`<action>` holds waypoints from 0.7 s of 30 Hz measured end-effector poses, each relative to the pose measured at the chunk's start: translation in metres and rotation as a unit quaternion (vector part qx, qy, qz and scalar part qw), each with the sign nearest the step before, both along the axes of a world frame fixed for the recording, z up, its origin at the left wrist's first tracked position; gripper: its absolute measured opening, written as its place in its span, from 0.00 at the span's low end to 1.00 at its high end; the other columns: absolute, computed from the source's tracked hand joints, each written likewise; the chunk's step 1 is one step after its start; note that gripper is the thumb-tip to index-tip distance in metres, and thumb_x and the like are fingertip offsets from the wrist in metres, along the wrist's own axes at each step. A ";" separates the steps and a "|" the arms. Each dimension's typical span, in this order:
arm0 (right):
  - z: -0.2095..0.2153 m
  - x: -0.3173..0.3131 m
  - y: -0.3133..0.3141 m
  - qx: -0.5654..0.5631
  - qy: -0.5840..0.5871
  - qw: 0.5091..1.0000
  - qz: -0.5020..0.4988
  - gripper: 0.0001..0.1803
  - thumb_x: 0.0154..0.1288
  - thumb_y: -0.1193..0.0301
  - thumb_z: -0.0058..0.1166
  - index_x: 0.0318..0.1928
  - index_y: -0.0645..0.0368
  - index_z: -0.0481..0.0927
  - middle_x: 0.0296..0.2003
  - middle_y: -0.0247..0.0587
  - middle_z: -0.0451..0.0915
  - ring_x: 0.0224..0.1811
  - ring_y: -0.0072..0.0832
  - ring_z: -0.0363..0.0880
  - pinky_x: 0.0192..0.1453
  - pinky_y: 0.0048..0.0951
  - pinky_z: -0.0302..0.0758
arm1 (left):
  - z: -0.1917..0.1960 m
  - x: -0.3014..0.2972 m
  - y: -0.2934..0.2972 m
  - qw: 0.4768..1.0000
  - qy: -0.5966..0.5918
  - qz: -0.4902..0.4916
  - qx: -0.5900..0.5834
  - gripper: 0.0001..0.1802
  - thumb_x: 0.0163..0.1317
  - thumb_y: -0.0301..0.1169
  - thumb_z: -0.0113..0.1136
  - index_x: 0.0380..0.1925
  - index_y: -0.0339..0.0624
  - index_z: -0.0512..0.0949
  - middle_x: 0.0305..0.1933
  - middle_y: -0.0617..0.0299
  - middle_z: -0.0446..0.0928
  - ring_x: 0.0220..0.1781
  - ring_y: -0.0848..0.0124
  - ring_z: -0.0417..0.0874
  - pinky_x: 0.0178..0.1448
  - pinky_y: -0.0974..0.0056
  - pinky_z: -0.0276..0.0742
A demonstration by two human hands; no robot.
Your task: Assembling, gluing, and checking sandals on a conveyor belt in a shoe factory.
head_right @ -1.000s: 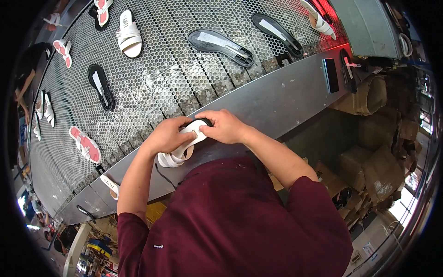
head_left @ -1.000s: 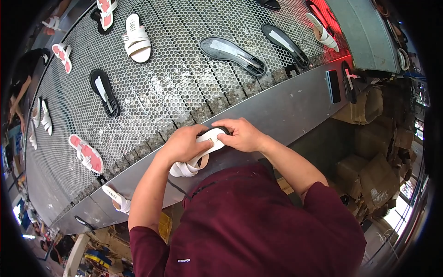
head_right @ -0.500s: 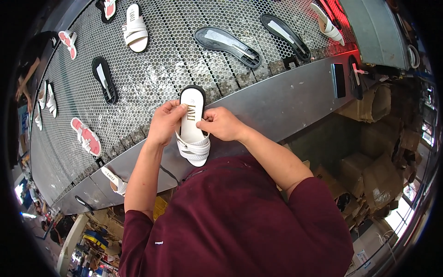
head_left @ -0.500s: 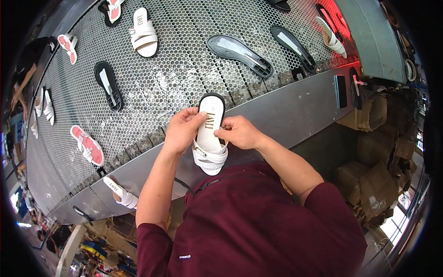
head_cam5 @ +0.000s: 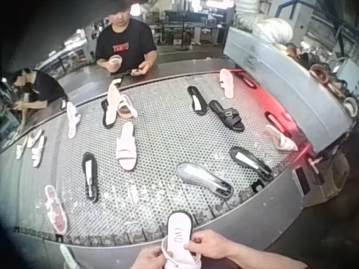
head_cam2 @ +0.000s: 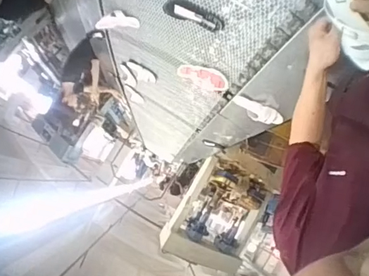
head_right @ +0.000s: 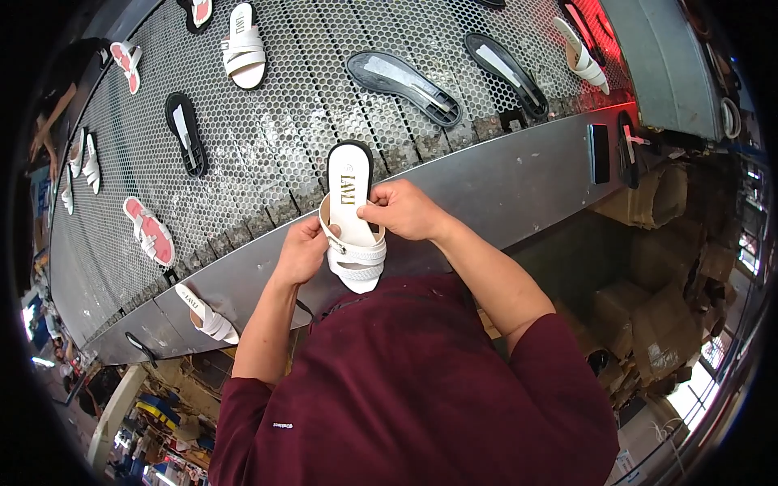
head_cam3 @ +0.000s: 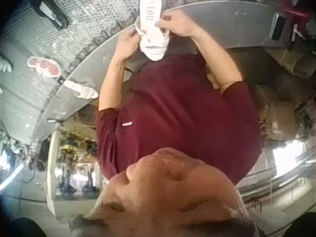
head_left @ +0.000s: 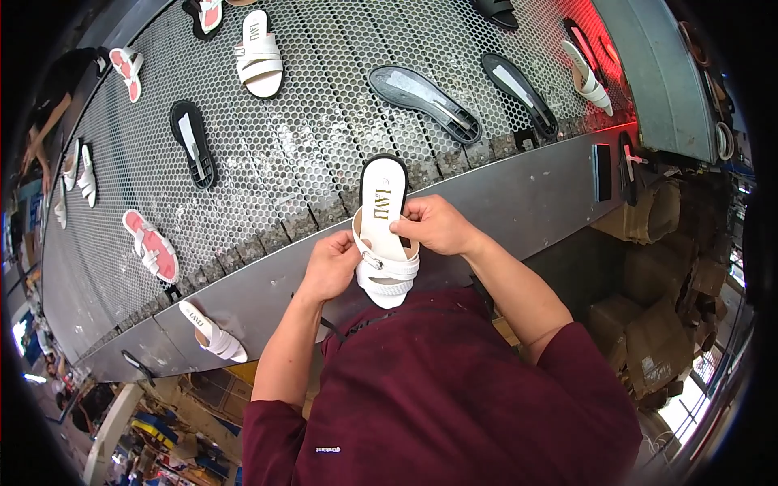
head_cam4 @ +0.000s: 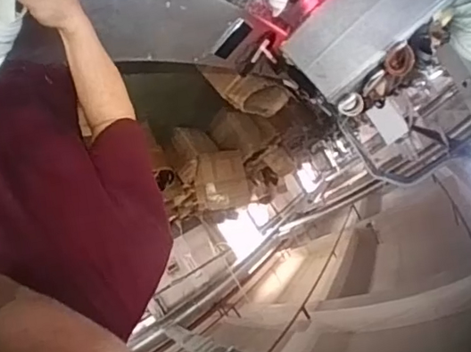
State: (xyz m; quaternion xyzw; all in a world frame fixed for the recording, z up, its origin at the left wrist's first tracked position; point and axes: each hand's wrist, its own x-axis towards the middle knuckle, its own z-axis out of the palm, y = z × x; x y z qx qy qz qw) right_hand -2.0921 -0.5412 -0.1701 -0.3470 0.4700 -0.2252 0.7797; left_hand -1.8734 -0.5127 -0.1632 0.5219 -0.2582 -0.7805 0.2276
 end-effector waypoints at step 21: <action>-0.005 0.024 -0.116 0.013 -0.054 0.983 -0.177 0.23 0.64 0.80 0.44 0.61 0.63 0.66 0.53 0.41 0.76 0.54 0.28 0.76 0.58 0.29 0.73 | -0.028 0.184 -0.029 0.794 -0.504 0.294 -0.170 0.32 0.62 0.42 0.62 0.59 0.29 0.68 0.57 0.47 0.72 0.58 0.60 0.72 0.64 0.60 0.65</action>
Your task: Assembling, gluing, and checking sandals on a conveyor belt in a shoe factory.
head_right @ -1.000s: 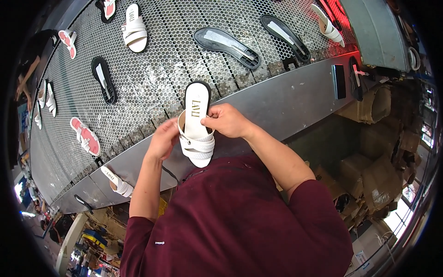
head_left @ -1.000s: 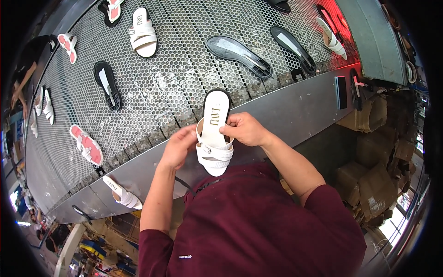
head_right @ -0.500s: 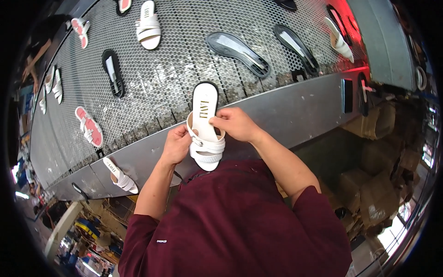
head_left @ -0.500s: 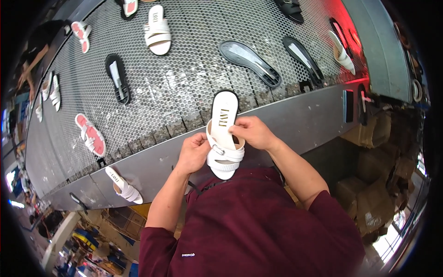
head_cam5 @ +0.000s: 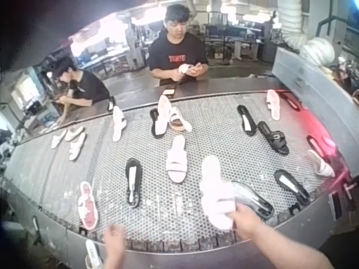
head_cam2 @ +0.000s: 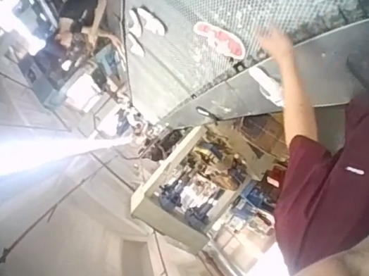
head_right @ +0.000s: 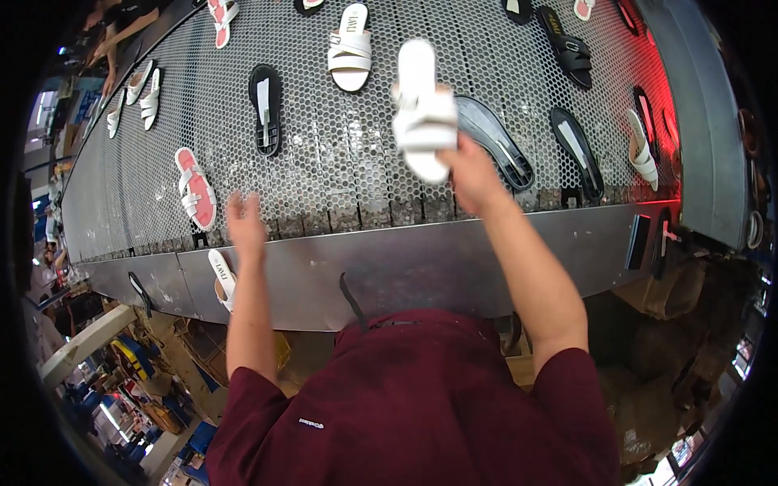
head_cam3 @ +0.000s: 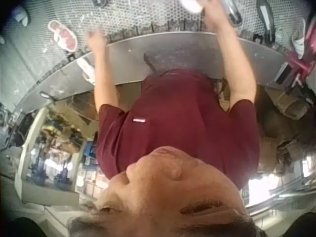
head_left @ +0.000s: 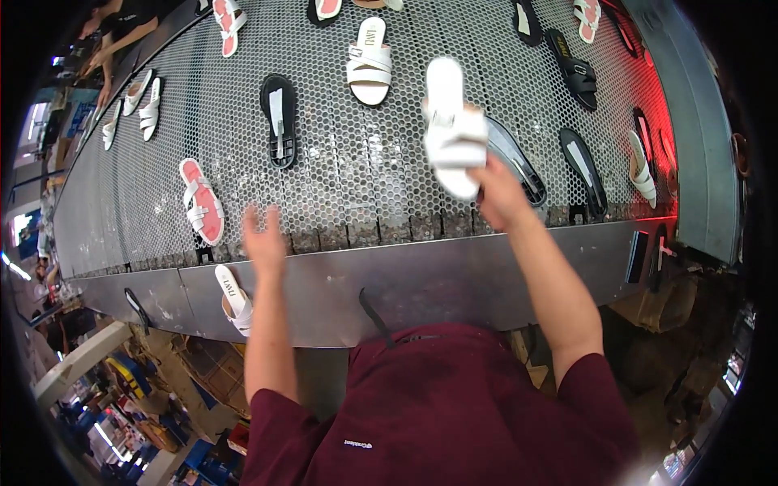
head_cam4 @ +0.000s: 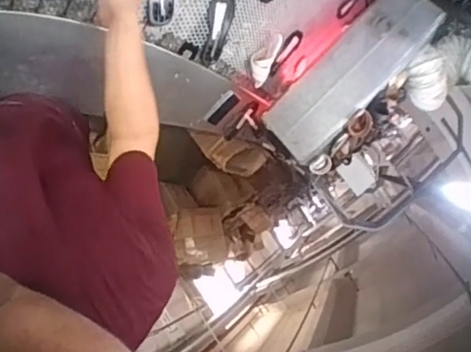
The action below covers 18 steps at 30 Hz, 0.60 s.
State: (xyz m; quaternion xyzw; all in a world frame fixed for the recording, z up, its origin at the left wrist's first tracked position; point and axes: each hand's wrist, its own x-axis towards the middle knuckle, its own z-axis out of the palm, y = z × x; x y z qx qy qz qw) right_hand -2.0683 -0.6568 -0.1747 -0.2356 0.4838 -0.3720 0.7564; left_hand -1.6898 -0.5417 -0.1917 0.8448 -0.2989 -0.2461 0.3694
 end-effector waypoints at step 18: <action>0.047 0.051 0.010 -0.628 0.453 0.575 0.264 0.39 0.48 0.64 0.64 0.63 0.47 0.66 0.64 0.49 0.63 0.66 0.51 0.60 0.68 0.53 0.58 | 0.078 0.058 -0.017 0.944 0.292 -0.142 0.066 0.26 0.58 0.21 0.60 0.58 0.32 0.69 0.49 0.59 0.76 0.45 0.74 0.77 0.51 0.70 0.74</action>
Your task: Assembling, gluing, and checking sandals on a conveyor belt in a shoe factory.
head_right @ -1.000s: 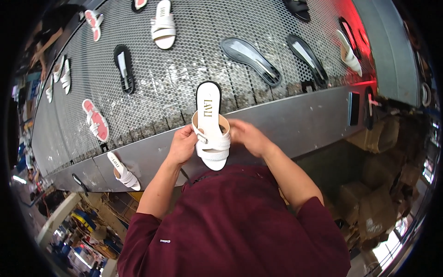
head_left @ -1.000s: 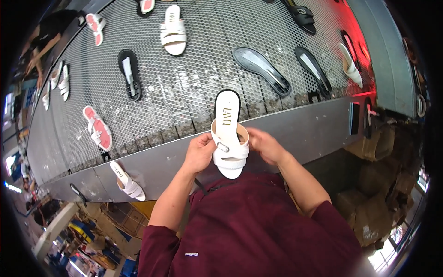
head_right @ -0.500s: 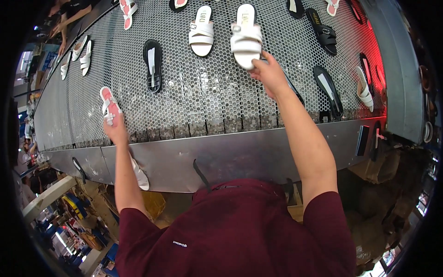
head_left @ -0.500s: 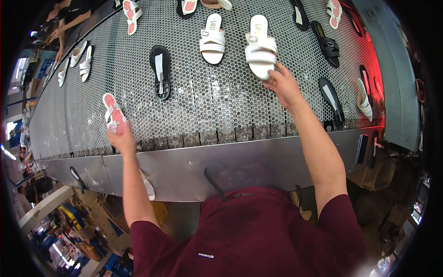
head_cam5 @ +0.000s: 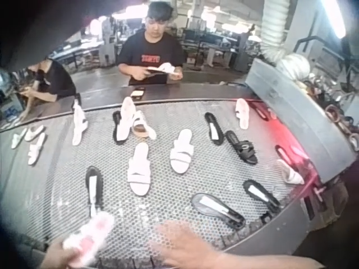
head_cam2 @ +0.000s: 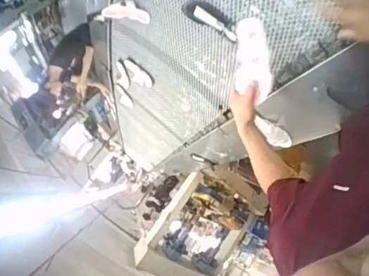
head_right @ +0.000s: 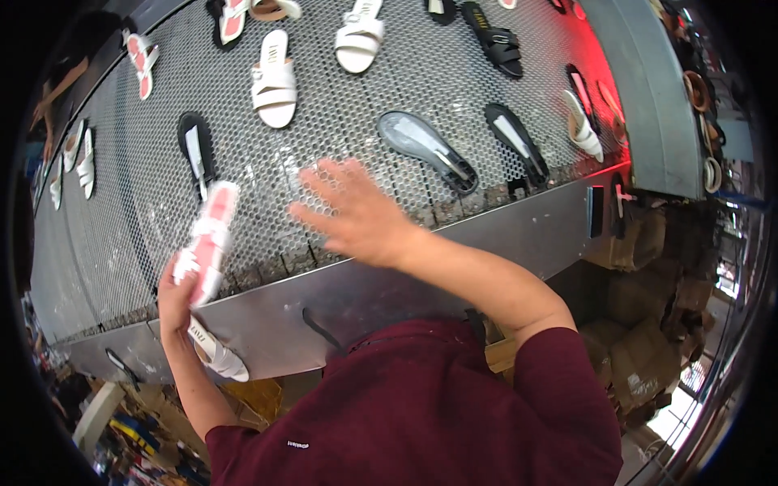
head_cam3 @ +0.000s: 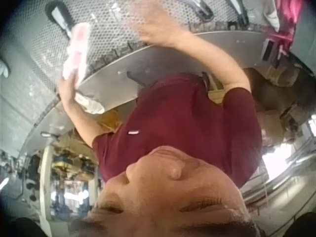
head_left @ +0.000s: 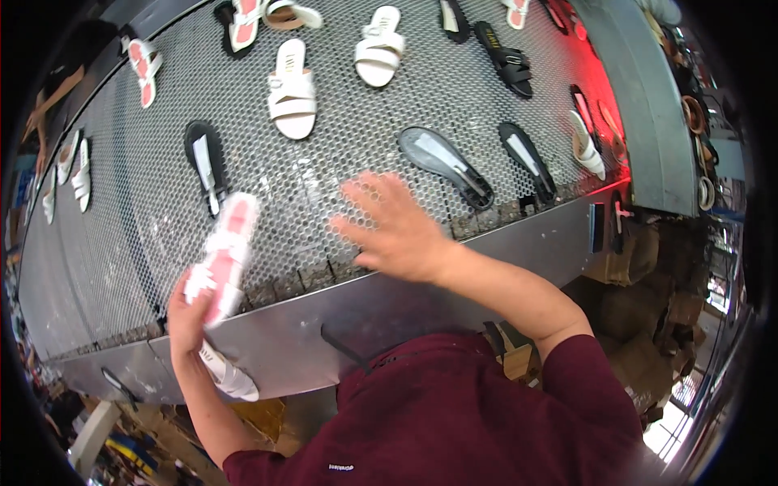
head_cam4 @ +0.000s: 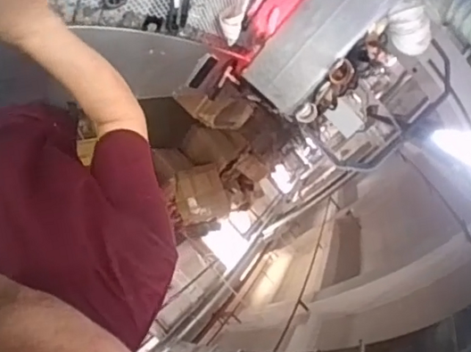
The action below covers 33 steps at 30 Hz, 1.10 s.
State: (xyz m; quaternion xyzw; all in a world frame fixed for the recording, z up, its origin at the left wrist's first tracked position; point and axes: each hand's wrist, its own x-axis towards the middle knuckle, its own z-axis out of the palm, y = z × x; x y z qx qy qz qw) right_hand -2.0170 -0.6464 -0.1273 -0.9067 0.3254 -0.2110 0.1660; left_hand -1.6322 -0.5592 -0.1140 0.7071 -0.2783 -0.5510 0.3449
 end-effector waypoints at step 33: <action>-0.068 -0.235 0.159 0.608 -0.205 0.678 -0.358 0.11 0.64 0.74 0.53 0.45 0.65 0.75 0.34 0.38 0.81 0.31 0.20 0.78 0.37 0.25 0.77 | -0.057 -0.331 0.062 0.921 -0.251 -0.297 0.028 0.33 0.49 0.46 0.69 0.50 0.37 0.75 0.46 0.48 0.76 0.46 0.55 0.79 0.52 0.57 0.74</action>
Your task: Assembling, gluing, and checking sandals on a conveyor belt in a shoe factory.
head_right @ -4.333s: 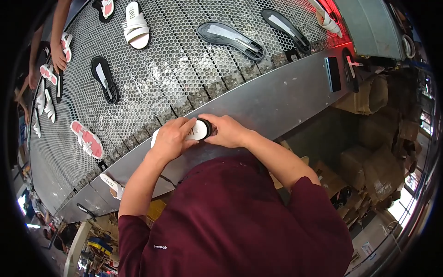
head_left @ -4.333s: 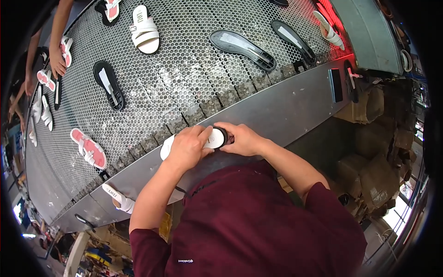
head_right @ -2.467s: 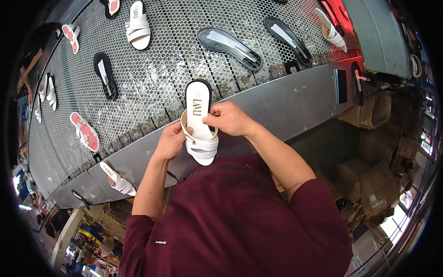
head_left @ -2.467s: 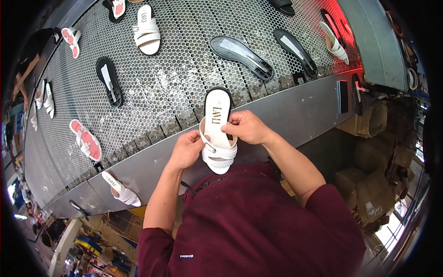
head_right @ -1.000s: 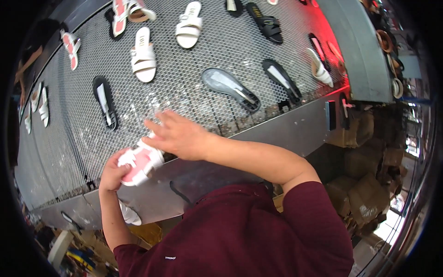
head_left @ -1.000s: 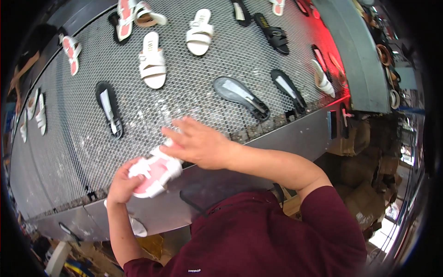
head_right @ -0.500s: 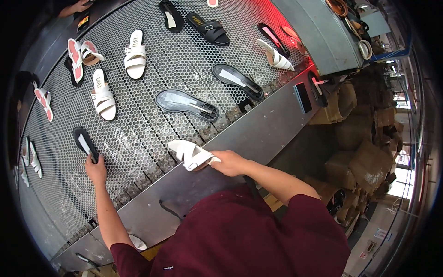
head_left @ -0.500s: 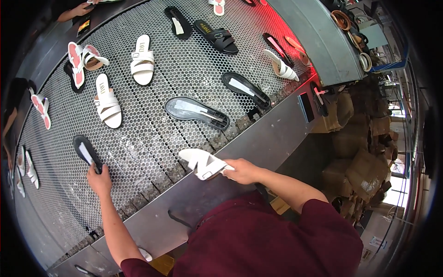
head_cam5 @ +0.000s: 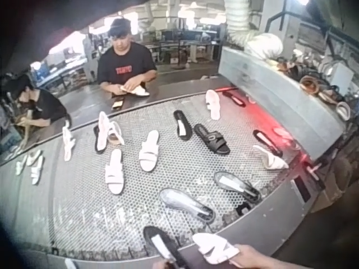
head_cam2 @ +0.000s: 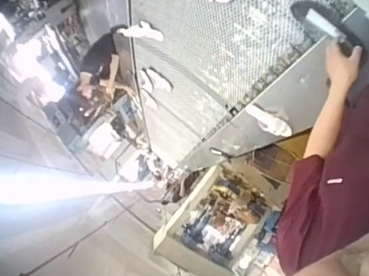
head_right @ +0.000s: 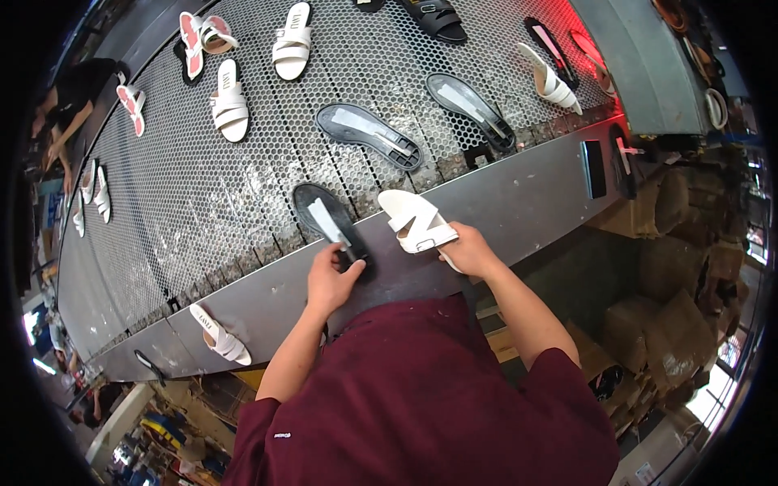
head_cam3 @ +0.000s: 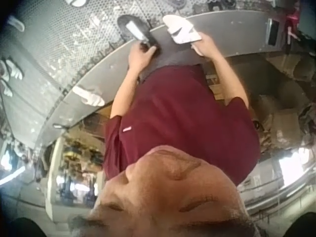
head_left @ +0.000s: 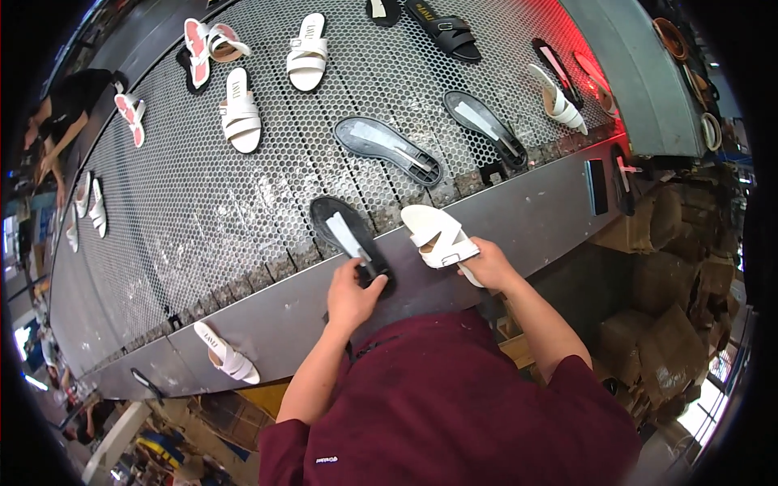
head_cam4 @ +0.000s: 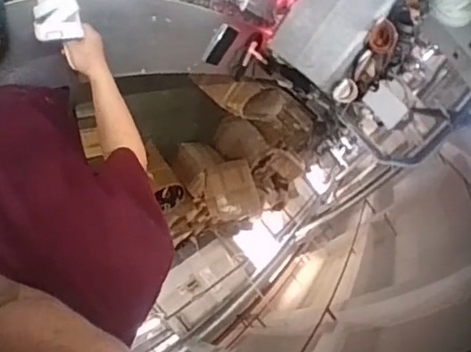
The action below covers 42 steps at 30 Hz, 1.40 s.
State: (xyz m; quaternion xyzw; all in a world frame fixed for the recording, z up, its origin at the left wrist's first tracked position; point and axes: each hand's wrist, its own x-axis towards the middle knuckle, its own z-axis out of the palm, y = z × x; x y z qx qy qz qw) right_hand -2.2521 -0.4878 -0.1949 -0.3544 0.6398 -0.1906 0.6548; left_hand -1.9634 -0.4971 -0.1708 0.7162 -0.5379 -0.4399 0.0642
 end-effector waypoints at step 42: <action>0.011 0.073 -0.038 0.084 -0.269 0.959 -0.004 0.05 0.63 0.77 0.49 0.37 0.65 0.78 0.28 0.37 0.80 0.30 0.22 0.77 0.37 0.25 0.73 | -0.023 -0.008 -0.085 0.754 0.602 0.250 0.086 0.27 0.57 0.24 0.65 0.56 0.46 0.66 0.52 0.57 0.76 0.52 0.66 0.78 0.56 0.60 0.77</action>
